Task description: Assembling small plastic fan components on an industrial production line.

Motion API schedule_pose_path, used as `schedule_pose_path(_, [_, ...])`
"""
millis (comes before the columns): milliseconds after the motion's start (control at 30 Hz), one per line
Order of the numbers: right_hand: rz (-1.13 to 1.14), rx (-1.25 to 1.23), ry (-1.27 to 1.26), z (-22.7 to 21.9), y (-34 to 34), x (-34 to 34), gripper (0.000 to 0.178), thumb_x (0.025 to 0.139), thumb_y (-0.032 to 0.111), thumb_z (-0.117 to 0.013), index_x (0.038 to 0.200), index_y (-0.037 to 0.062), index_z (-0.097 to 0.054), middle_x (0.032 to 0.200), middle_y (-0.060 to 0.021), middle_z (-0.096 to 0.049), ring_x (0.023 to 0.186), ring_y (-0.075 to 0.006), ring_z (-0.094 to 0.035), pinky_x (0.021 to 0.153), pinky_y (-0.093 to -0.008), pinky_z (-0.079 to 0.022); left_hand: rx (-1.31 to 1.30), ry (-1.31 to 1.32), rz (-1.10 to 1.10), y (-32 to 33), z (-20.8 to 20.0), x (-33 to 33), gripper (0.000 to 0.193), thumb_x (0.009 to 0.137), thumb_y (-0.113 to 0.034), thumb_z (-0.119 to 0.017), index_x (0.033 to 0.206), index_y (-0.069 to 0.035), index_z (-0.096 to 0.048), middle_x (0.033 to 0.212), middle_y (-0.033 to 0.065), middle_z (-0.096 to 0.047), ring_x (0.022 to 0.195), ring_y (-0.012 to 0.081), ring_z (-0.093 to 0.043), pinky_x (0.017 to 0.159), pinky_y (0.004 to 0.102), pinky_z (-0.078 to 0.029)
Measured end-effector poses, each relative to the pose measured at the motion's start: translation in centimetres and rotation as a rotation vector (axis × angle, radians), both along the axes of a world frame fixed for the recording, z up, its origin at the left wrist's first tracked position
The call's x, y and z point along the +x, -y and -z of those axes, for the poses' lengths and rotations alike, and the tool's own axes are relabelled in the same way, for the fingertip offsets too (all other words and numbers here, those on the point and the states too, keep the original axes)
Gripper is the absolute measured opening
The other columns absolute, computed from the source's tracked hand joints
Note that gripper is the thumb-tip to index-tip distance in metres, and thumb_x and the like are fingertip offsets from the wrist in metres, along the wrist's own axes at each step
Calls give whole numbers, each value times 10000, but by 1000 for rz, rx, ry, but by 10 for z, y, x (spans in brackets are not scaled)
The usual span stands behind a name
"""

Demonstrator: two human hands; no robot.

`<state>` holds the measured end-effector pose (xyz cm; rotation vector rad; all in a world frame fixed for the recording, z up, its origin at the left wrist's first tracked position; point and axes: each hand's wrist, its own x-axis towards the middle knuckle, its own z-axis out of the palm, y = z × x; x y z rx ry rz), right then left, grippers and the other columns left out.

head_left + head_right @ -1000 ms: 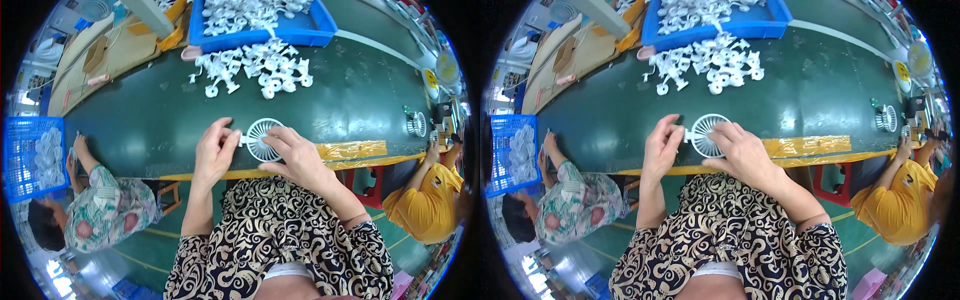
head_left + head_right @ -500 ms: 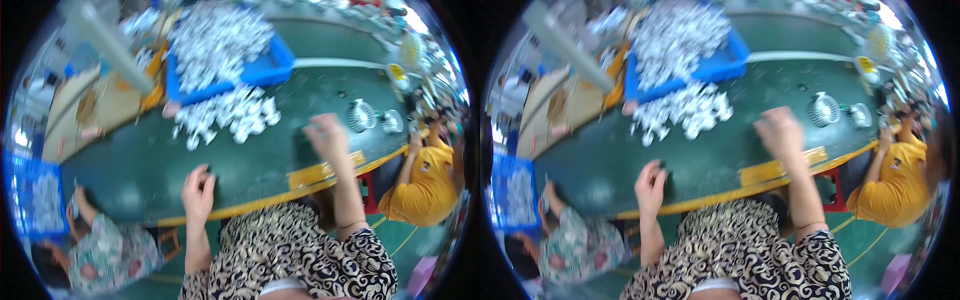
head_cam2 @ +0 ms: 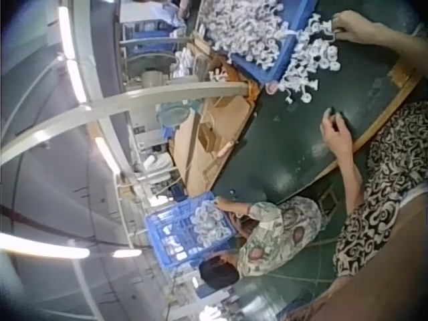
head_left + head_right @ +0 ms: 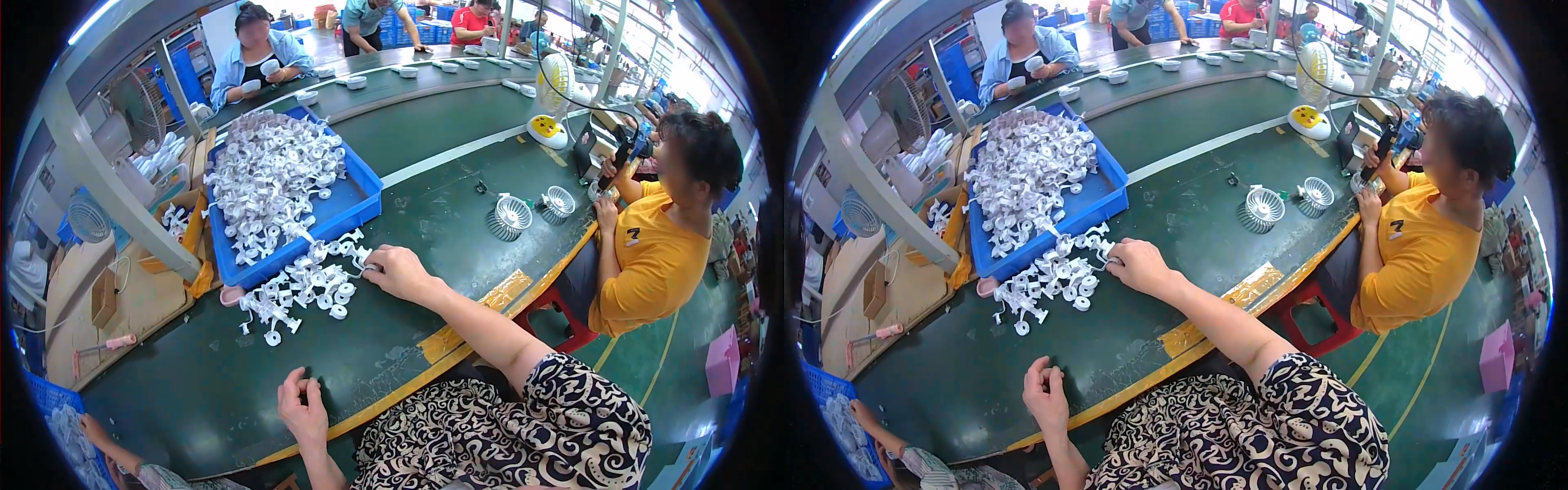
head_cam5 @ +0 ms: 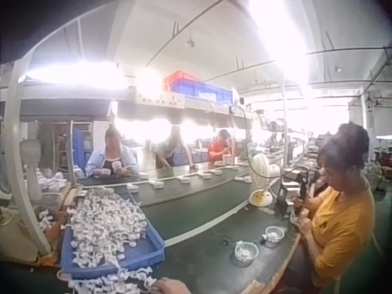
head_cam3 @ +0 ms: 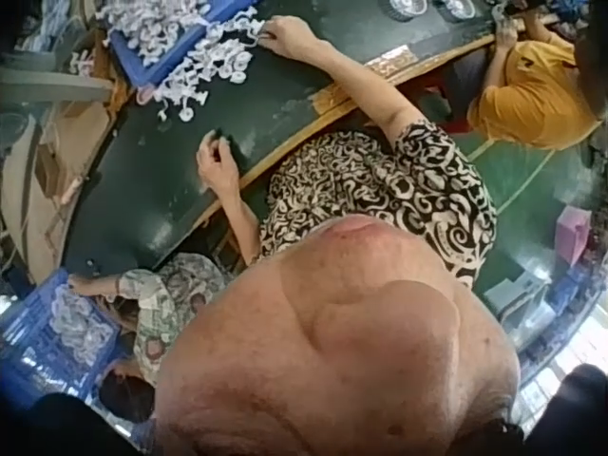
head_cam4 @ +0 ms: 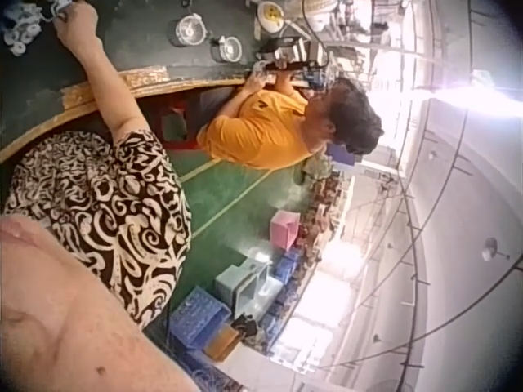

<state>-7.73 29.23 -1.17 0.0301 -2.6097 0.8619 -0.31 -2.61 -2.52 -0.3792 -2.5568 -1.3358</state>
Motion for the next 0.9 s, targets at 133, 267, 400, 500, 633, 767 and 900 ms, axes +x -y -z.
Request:
schedule_pose_path(133, [10,-296,144,-8,-7,-5,193,861,198,-732,901,10,-743,758,-87,-681,626,-200,-622,599,-352,-508,2,14,11,2,2,-3,247,907,-61,-652,1148,-6,-661,804,56,-659,686,107,-598,617,260,-461])
schedule_pose_path(267, [24,-1073,524,-20,-18,-12,289,929,266,-708,844,-10,-713,724,-20,-631,526,-74,-490,433,-234,-371,53,141,-40,-3,-9,2,248,880,-69,-664,1123,-18,-666,753,75,-651,775,213,-598,734,356,-489])
schedule_pose_path(400, [9,-1336,687,-24,-37,-16,300,996,293,-633,890,17,-687,684,19,-568,485,-35,-401,405,-203,-288,48,131,-29,-4,-7,1,245,881,-72,-666,1120,-20,-666,741,73,-650,762,213,-596,717,358,-486])
schedule_pose_path(500, [-73,-1475,738,-23,-44,-19,326,1023,332,-573,969,28,-679,694,37,-552,471,-11,-356,392,-179,-262,38,80,-10,-5,-6,1,239,882,-76,-668,1115,-24,-669,734,70,-648,750,214,-591,697,365,-480])
schedule_pose_path(633, [-97,-1398,740,-31,-42,-21,326,987,354,-649,969,29,-671,679,31,-591,472,-12,-402,389,-181,-278,-2,79,-42,-6,-8,0,229,879,-76,-669,1103,-24,-673,722,69,-635,709,205,-576,652,356,-468])
schedule_pose_path(767, [-230,-1538,735,-29,-53,-22,318,969,359,-683,944,41,-675,689,15,-638,477,-12,-437,394,-181,-294,-1,69,-49,-7,-6,-4,217,874,-73,-670,1084,-20,-682,711,66,-621,673,194,-564,617,342,-458])
schedule_pose_path(900, [-92,-1349,723,-36,-46,-21,239,948,310,-720,897,81,-676,717,3,-661,486,-13,-446,408,-191,-314,8,91,-55,-8,-8,-4,214,870,-67,-670,1077,-19,-687,710,66,-619,667,195,-562,615,345,-457])
